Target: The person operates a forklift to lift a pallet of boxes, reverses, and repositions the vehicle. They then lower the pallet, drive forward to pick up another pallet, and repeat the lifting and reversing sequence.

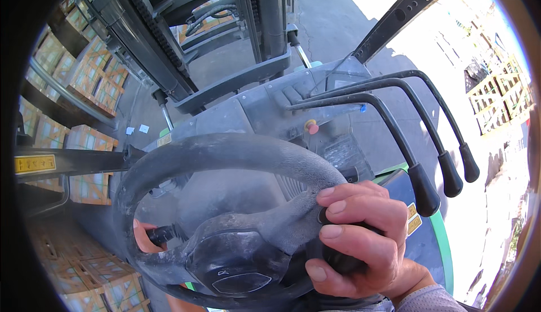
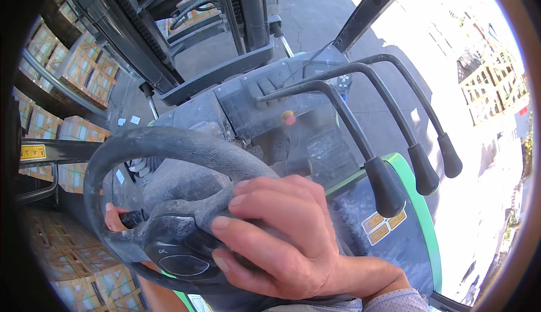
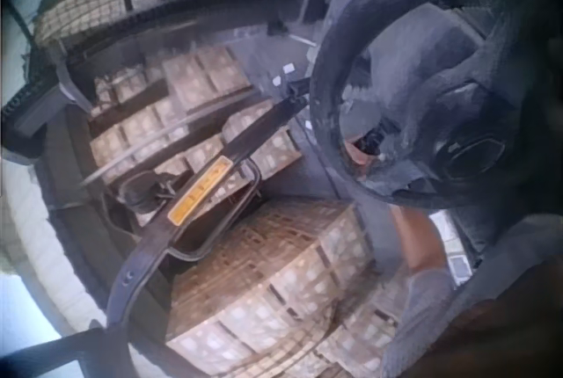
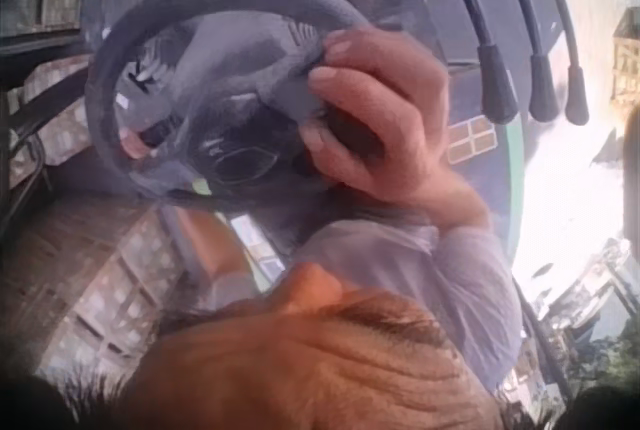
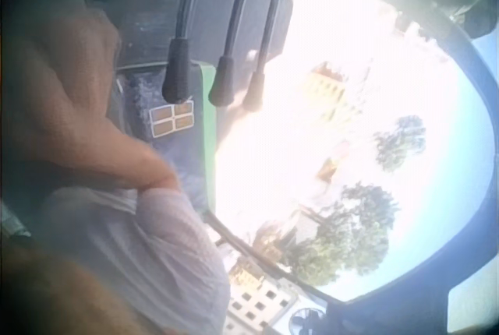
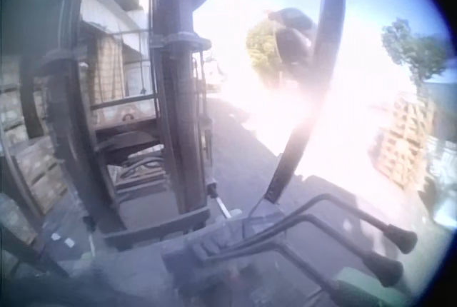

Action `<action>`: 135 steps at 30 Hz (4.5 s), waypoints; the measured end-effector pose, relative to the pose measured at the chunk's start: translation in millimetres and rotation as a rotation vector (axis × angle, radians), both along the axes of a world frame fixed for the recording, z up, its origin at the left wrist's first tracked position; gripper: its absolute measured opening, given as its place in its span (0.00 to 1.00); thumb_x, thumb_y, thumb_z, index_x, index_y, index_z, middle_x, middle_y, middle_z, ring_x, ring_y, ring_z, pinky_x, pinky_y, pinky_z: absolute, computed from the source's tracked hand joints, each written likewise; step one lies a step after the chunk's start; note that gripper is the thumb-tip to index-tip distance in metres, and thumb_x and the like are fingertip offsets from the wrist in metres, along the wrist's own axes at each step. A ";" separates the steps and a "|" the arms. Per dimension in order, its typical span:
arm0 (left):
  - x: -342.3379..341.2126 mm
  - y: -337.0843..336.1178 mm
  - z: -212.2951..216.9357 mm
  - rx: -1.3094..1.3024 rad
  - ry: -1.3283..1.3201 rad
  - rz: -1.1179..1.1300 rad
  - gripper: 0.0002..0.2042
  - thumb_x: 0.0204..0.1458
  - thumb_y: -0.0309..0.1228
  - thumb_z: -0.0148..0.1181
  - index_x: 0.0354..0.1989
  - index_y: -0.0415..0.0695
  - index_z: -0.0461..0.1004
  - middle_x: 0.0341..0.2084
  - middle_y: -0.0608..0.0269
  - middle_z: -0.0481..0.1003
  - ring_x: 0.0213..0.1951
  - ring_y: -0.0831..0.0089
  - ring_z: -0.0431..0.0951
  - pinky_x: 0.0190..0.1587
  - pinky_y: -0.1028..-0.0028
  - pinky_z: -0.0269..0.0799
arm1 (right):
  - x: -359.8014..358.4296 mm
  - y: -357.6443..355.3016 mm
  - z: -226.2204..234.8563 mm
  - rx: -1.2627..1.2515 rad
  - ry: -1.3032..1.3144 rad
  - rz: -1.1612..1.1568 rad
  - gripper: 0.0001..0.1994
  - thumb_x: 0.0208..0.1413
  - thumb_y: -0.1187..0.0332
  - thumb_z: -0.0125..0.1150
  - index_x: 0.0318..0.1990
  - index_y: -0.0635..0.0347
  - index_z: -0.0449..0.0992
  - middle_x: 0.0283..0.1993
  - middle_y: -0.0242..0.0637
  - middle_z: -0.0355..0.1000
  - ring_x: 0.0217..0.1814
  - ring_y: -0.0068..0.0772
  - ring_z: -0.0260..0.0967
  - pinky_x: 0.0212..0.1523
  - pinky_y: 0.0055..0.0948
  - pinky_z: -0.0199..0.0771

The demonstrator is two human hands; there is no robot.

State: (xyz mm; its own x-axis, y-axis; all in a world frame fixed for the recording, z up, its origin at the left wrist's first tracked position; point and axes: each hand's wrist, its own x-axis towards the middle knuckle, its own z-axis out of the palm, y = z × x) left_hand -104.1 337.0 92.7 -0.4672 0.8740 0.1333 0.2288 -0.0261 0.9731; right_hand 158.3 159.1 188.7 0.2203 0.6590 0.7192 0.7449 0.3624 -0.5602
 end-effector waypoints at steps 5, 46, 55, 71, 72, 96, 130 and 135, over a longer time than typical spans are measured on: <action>-10.1 5.8 10.3 -0.069 -0.060 -0.210 0.26 0.65 0.56 0.53 0.23 0.47 0.71 0.16 0.70 0.68 0.18 0.79 0.64 0.21 0.76 0.52 | -21.4 74.1 15.0 0.345 0.085 0.017 0.16 0.49 0.73 0.68 0.47 0.62 0.78 0.47 0.41 0.68 0.47 0.43 0.73 0.51 0.42 0.73; -2.5 -3.5 34.0 -0.002 -0.375 -0.342 0.24 0.68 0.52 0.49 0.28 0.45 0.73 0.19 0.71 0.69 0.19 0.79 0.64 0.22 0.76 0.56 | -102.9 130.9 24.9 0.241 -0.007 0.270 0.14 0.52 0.73 0.63 0.47 0.66 0.77 0.44 0.44 0.68 0.46 0.44 0.67 0.58 0.41 0.70; -168.7 -28.0 -196.8 -0.342 0.101 -0.065 0.14 0.66 0.36 0.55 0.38 0.36 0.76 0.23 0.58 0.73 0.29 0.64 0.76 0.38 0.63 0.73 | -102.3 126.6 39.1 0.005 -0.291 0.217 0.17 0.49 0.72 0.69 0.47 0.62 0.76 0.49 0.47 0.72 0.50 0.45 0.75 0.51 0.39 0.76; -313.2 -216.8 -318.6 -0.672 0.768 -0.149 0.33 0.55 0.36 0.60 0.68 0.31 0.63 0.74 0.38 0.55 0.78 0.43 0.48 0.78 0.44 0.39 | -186.0 126.3 17.7 -0.085 -0.008 -0.351 0.11 0.66 0.66 0.48 0.47 0.60 0.76 0.50 0.41 0.75 0.55 0.38 0.73 0.54 0.39 0.76; -314.4 -216.4 -316.6 -0.681 0.746 -0.157 0.34 0.54 0.36 0.61 0.68 0.30 0.62 0.74 0.37 0.54 0.78 0.41 0.48 0.77 0.43 0.40 | -195.5 127.3 15.2 -0.076 0.012 -0.338 0.08 0.63 0.68 0.53 0.44 0.60 0.76 0.48 0.41 0.76 0.53 0.39 0.73 0.53 0.40 0.75; -318.9 -217.9 -312.8 -0.573 0.734 -0.135 0.34 0.63 0.42 0.57 0.74 0.37 0.60 0.76 0.43 0.55 0.77 0.47 0.53 0.77 0.45 0.47 | -237.1 48.5 -43.5 -0.356 -0.461 -0.334 0.12 0.65 0.68 0.64 0.53 0.62 0.81 0.53 0.47 0.77 0.55 0.42 0.74 0.58 0.42 0.74; -334.5 -194.1 -380.1 -0.406 1.195 -0.088 0.27 0.70 0.41 0.44 0.69 0.32 0.64 0.72 0.39 0.60 0.73 0.42 0.59 0.72 0.47 0.55 | 19.7 -90.9 -27.6 -0.132 -0.283 -0.754 0.11 0.62 0.78 0.54 0.50 0.66 0.79 0.52 0.46 0.77 0.57 0.43 0.75 0.60 0.42 0.73; -353.2 -183.2 -405.2 -0.388 1.219 -0.100 0.27 0.69 0.40 0.47 0.70 0.34 0.64 0.70 0.37 0.62 0.70 0.39 0.63 0.70 0.47 0.59 | 53.8 -98.2 -59.7 -0.123 -0.229 -0.789 0.12 0.67 0.72 0.52 0.51 0.65 0.79 0.54 0.46 0.77 0.59 0.43 0.74 0.60 0.41 0.74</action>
State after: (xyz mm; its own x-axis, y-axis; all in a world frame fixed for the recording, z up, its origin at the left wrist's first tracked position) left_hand -457.3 153.8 -312.5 -0.1544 0.9756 0.1561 0.9862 0.1426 0.0847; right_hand 212.1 60.9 129.0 0.5075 0.4489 0.7355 0.8550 -0.3679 -0.3655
